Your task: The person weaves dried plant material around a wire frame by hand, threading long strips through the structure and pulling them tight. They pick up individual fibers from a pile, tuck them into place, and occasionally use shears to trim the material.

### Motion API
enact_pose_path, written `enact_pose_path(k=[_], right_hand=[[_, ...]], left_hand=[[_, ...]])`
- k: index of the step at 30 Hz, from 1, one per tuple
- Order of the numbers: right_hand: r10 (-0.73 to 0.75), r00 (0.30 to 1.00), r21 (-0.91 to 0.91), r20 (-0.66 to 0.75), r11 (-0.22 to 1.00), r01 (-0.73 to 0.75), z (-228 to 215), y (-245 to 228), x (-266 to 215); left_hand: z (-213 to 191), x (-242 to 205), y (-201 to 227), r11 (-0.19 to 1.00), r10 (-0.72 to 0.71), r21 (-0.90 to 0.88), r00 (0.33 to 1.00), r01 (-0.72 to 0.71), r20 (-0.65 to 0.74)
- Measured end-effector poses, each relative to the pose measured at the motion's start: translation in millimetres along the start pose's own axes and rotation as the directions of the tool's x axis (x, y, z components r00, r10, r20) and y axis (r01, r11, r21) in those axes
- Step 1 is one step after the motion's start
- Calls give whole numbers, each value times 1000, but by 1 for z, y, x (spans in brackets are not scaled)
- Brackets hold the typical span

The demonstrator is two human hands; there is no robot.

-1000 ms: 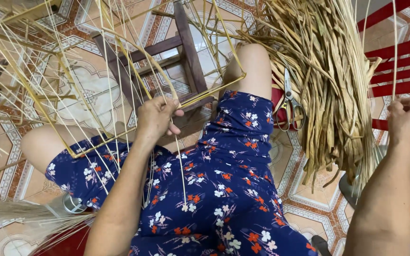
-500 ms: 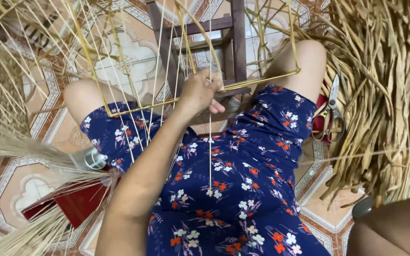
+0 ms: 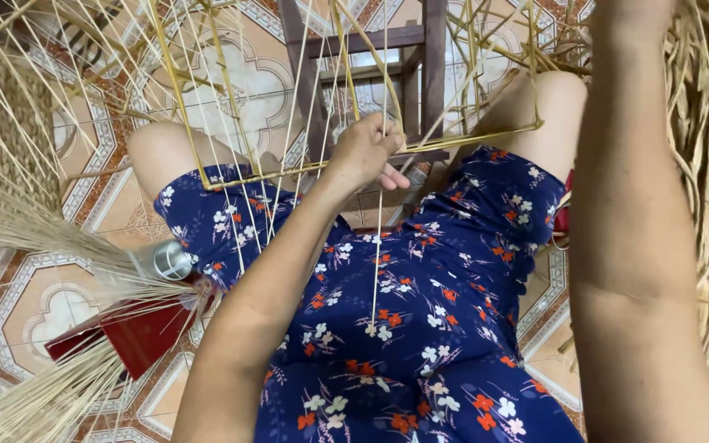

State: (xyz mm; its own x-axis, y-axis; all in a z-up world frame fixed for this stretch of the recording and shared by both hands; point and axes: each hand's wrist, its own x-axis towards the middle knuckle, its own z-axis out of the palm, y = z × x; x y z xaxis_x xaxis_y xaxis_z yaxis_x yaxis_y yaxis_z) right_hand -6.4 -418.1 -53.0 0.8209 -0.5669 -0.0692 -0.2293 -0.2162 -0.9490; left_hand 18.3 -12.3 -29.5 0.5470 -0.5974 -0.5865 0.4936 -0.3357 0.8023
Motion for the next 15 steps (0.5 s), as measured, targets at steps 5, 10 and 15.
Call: enact_pose_path(k=[5, 10, 15], right_hand=[[-85, 991, 200, 101, 978, 63, 130, -13, 0], [-42, 992, 228, 121, 974, 13, 169, -60, -48], [86, 966, 303, 245, 940, -160, 158, -87, -101]], left_hand=[[-2, 0, 4, 1000, 11, 4, 1000, -11, 16], [-4, 5, -4, 997, -1, -74, 999, 4, 44], [-2, 5, -4, 999, 2, -52, 1000, -1, 17]])
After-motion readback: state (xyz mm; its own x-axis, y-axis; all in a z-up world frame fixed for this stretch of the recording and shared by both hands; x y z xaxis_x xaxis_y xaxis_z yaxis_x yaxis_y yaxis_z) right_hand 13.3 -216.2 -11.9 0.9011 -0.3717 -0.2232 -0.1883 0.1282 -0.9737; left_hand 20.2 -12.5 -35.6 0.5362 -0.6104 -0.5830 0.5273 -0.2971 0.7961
